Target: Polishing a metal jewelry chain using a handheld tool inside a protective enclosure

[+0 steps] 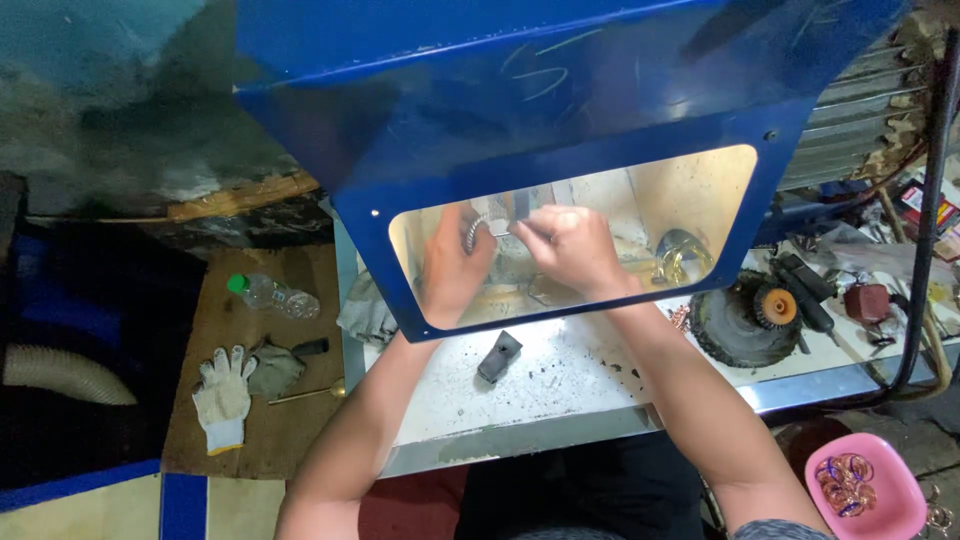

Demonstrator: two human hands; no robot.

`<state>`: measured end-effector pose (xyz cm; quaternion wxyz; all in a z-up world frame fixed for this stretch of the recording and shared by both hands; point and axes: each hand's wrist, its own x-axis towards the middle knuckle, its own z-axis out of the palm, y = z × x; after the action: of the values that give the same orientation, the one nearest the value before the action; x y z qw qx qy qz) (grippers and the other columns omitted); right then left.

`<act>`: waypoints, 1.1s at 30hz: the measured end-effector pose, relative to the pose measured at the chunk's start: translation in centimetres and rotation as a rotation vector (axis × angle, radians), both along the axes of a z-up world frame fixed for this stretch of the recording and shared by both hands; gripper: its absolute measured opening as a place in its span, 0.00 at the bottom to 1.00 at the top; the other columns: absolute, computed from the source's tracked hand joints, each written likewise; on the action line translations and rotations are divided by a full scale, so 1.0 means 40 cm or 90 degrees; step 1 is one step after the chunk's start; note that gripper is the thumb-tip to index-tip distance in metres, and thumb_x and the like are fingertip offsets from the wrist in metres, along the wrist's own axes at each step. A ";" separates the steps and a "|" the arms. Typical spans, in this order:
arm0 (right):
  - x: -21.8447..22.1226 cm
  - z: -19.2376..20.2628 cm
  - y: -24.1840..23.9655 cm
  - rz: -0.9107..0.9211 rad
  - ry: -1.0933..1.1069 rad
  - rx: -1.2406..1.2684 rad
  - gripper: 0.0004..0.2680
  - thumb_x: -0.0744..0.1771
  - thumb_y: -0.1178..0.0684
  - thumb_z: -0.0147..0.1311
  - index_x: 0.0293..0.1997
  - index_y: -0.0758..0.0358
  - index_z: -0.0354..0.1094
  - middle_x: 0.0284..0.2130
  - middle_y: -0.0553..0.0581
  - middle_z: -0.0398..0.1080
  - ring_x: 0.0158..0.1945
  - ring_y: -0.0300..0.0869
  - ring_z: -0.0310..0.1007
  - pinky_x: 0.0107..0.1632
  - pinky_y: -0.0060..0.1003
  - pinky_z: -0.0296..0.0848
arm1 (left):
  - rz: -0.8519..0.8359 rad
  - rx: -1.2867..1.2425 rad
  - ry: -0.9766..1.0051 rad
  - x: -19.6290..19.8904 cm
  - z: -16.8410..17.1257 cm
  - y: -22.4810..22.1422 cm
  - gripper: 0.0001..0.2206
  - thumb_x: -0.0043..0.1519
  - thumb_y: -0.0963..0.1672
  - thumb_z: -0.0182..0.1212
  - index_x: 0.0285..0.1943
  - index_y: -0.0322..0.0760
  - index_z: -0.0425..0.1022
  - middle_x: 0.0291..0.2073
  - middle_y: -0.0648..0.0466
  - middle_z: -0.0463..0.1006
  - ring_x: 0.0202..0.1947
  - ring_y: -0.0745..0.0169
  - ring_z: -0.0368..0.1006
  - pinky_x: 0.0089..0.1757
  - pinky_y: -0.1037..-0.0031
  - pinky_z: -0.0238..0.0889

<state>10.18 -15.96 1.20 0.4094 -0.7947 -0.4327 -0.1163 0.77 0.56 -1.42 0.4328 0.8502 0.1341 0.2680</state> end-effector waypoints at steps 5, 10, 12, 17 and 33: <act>-0.006 0.081 -0.059 -0.012 0.206 -0.226 0.09 0.67 0.45 0.56 0.42 0.54 0.81 0.38 0.59 0.81 0.48 0.60 0.78 0.49 0.54 0.75 | -0.129 0.028 0.188 0.000 -0.013 0.030 0.12 0.61 0.46 0.62 0.53 0.49 0.76 0.32 0.48 0.80 0.35 0.45 0.79 0.35 0.60 0.70; 0.017 0.152 -0.078 -0.011 0.446 -0.324 0.13 0.66 0.42 0.53 0.47 0.54 0.82 0.45 0.62 0.81 0.57 0.63 0.75 0.60 0.57 0.71 | -0.261 0.083 0.272 -0.016 0.022 0.031 0.15 0.58 0.53 0.65 0.50 0.51 0.78 0.34 0.50 0.83 0.37 0.49 0.81 0.37 0.61 0.72; 0.072 0.070 -0.048 -0.085 0.327 -0.325 0.14 0.67 0.40 0.55 0.49 0.55 0.81 0.44 0.62 0.80 0.53 0.62 0.77 0.57 0.57 0.73 | -0.344 0.139 0.340 -0.032 0.046 0.030 0.14 0.61 0.53 0.61 0.51 0.48 0.80 0.37 0.48 0.85 0.39 0.44 0.82 0.39 0.59 0.74; 0.159 -0.086 0.077 -0.141 0.245 -0.457 0.17 0.66 0.42 0.60 0.62 0.46 0.71 0.55 0.58 0.73 0.59 0.56 0.74 0.58 0.59 0.74 | -0.384 0.161 0.337 -0.035 0.069 0.032 0.16 0.61 0.51 0.60 0.51 0.42 0.79 0.36 0.42 0.83 0.42 0.35 0.80 0.41 0.52 0.74; 0.045 -0.064 -0.023 0.038 0.598 0.144 0.47 0.58 0.57 0.77 0.79 0.59 0.33 0.45 0.67 0.73 0.46 0.47 0.74 0.53 0.45 0.77 | -0.376 0.170 0.354 -0.018 0.052 0.040 0.20 0.55 0.54 0.65 0.50 0.42 0.78 0.34 0.47 0.83 0.43 0.39 0.80 0.42 0.53 0.75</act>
<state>11.99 -16.86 -1.35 0.6477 -0.6990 -0.2083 0.2202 0.05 2.15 0.65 0.3245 0.9406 -0.0396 -0.0922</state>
